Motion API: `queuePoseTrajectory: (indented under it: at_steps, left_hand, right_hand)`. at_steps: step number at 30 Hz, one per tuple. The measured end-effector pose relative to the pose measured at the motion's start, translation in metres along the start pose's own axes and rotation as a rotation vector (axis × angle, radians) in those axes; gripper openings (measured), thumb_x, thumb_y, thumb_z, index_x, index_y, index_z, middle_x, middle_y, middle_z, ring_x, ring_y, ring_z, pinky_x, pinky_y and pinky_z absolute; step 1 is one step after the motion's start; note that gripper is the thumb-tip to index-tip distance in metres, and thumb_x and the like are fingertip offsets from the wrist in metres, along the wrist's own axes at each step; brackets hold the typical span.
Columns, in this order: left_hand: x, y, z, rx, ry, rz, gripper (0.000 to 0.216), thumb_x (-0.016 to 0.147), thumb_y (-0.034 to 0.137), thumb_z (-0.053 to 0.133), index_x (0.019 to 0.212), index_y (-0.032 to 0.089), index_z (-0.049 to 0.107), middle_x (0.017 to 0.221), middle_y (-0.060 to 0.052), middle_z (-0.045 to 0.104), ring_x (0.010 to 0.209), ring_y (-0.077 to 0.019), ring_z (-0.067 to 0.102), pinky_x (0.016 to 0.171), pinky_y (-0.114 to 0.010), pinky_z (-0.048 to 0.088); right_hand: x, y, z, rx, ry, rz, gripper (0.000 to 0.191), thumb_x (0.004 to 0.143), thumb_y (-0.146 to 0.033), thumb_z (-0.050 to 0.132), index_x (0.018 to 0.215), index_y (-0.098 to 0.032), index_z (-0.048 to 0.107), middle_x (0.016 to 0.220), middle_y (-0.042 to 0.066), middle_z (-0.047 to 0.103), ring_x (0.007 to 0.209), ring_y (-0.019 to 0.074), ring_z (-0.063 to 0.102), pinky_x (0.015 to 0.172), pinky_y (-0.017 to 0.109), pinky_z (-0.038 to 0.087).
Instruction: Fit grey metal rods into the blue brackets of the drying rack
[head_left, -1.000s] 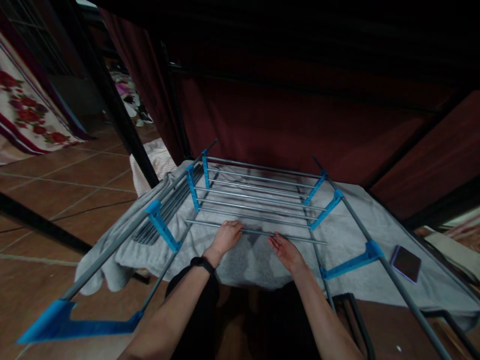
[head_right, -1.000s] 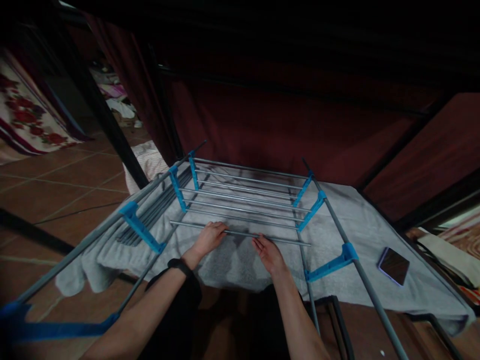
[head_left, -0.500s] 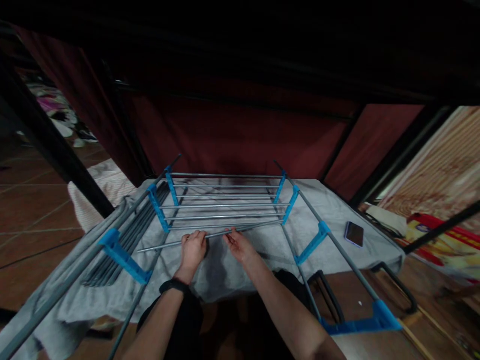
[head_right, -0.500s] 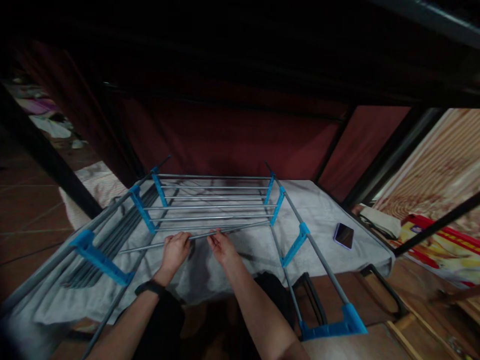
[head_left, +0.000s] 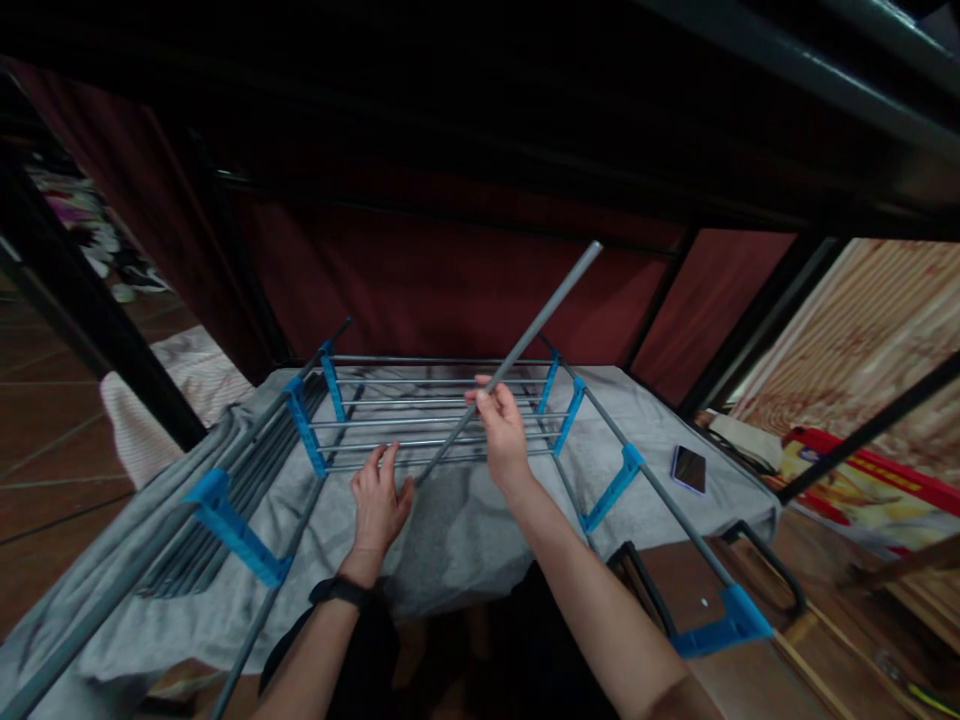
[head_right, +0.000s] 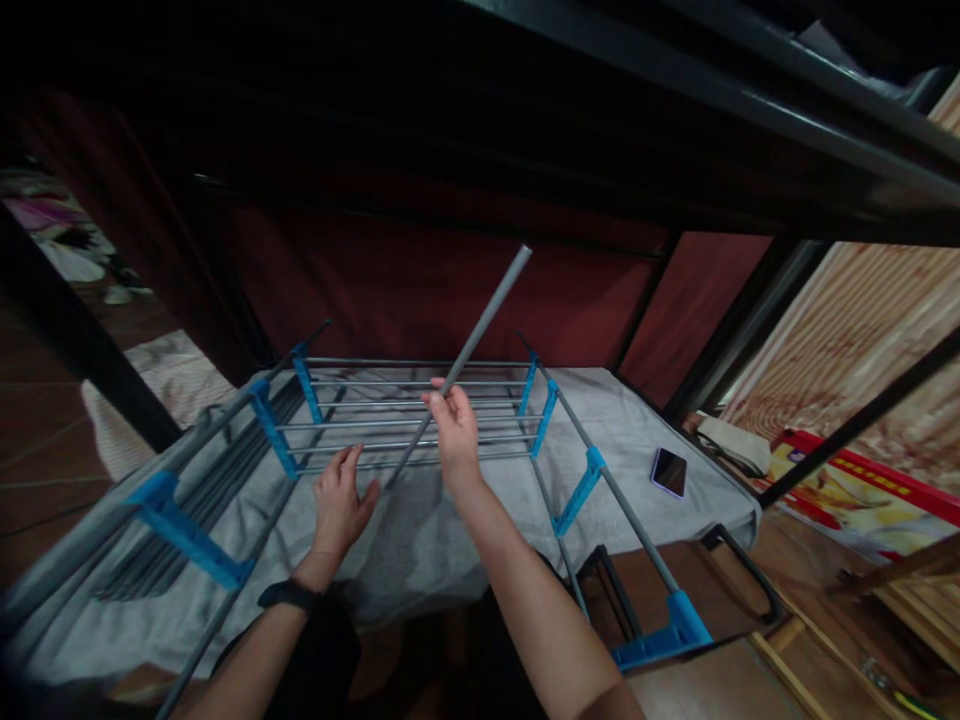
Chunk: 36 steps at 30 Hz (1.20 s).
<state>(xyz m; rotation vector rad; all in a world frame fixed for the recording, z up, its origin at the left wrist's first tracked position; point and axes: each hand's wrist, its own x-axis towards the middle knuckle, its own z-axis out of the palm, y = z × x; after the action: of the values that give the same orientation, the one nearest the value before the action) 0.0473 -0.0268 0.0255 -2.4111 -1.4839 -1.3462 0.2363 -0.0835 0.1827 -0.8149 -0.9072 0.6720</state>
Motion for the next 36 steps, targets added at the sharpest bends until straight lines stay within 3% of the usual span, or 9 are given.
queuePoseTrajectory:
  at_steps: [3, 7, 13, 17, 20, 23, 26, 30, 36]
  left_hand:
    - [0.000, -0.004, 0.001, -0.100, 0.009, -0.016, 0.058, 0.090, 0.024, 0.050, 0.147, 0.012, 0.045, 0.140, -0.024, 0.049, 0.132, -0.0357, 0.047, 0.109, -0.053, 0.041]
    - [0.001, -0.004, 0.000, -0.266, -0.013, -0.125, 0.050, 0.089, 0.022, 0.046, 0.139, 0.016, 0.053, 0.139, -0.019, 0.051, 0.128, -0.0317, 0.052, 0.105, -0.048, 0.047]
    - [0.007, 0.012, 0.000, -0.594, -0.170, -0.339, 0.028, 0.079, 0.024, 0.058, 0.103, 0.021, 0.070, 0.109, -0.012, 0.070, 0.102, -0.0279, 0.066, 0.092, -0.041, 0.052]
    - [-0.002, 0.030, 0.004, -1.047, -0.396, -0.614, 0.041, 0.068, 0.019, 0.069, 0.109, 0.020, 0.069, 0.104, -0.007, 0.073, 0.096, -0.0242, 0.068, 0.083, -0.036, 0.054]
    - [-0.010, 0.040, 0.003, -1.366, -0.566, -0.840, 0.042, 0.068, 0.017, 0.077, 0.110, 0.019, 0.069, 0.104, -0.008, 0.073, 0.099, -0.0234, 0.069, 0.083, -0.034, 0.055]
    - [-0.007, 0.046, 0.002, -1.513, -0.577, -0.994, 0.034, 0.078, 0.019, 0.077, 0.110, 0.020, 0.070, 0.110, -0.008, 0.073, 0.097, -0.0211, 0.070, 0.082, -0.034, 0.058]
    - [0.004, 0.049, 0.006, -1.572, -0.486, -1.086, 0.024, 0.087, 0.016, 0.069, 0.110, 0.019, 0.071, 0.108, -0.008, 0.073, 0.091, -0.0187, 0.070, 0.082, -0.035, 0.060]
    - [0.021, 0.043, 0.012, -1.544, -0.361, -1.279, 0.009, 0.092, 0.011, 0.060, 0.088, 0.012, 0.068, 0.088, -0.011, 0.073, 0.077, -0.0176, 0.071, 0.075, -0.033, 0.062]
    - [0.028, 0.009, 0.005, -1.498, -0.127, -1.495, 0.013, 0.097, 0.015, 0.054, 0.090, 0.012, 0.065, 0.085, -0.012, 0.073, 0.070, -0.0167, 0.071, 0.064, -0.028, 0.061]
  right_hand:
    - [0.000, -0.014, -0.009, -0.249, -0.096, -0.174, 0.032, 0.092, -0.043, 0.062, 0.118, -0.023, 0.067, 0.101, 0.002, 0.072, 0.097, 0.0174, 0.064, 0.093, 0.032, 0.050]
    - [-0.020, -0.003, -0.019, -0.660, -0.304, -0.327, 0.030, 0.100, -0.035, 0.052, 0.124, -0.027, 0.067, 0.113, 0.005, 0.069, 0.108, 0.0186, 0.062, 0.098, 0.032, 0.047]
    - [-0.054, 0.045, -0.038, -1.316, -0.647, -0.335, 0.037, 0.101, -0.025, 0.049, 0.135, -0.032, 0.061, 0.105, 0.004, 0.065, 0.101, 0.0193, 0.060, 0.094, 0.032, 0.047]
    - [-0.064, 0.068, -0.055, -1.503, -0.736, -0.326, 0.045, 0.101, -0.019, 0.045, 0.142, -0.034, 0.054, 0.105, 0.005, 0.064, 0.099, 0.0204, 0.059, 0.095, 0.035, 0.047]
    - [-0.067, 0.077, -0.063, -1.540, -0.752, -0.289, 0.046, 0.101, -0.020, 0.045, 0.144, -0.035, 0.051, 0.107, 0.005, 0.063, 0.101, 0.0204, 0.058, 0.096, 0.035, 0.047]
    - [-0.068, 0.086, -0.066, -1.540, -0.762, -0.262, 0.043, 0.101, -0.022, 0.043, 0.142, -0.032, 0.053, 0.111, 0.007, 0.063, 0.104, 0.0214, 0.058, 0.096, 0.037, 0.047]
    - [-0.067, 0.095, -0.068, -1.506, -0.762, -0.250, 0.042, 0.101, -0.021, 0.042, 0.142, -0.029, 0.053, 0.114, 0.008, 0.064, 0.105, 0.0225, 0.058, 0.097, 0.038, 0.046]
    - [-0.060, 0.101, -0.081, -1.499, -0.694, -0.210, 0.046, 0.099, -0.015, 0.041, 0.142, -0.028, 0.053, 0.113, 0.009, 0.065, 0.103, 0.0232, 0.059, 0.097, 0.039, 0.044]
    - [-0.045, 0.097, -0.134, -1.536, -0.282, -0.085, 0.034, 0.093, -0.010, 0.045, 0.115, -0.020, 0.069, 0.109, 0.012, 0.066, 0.109, 0.0253, 0.057, 0.115, 0.052, 0.026]
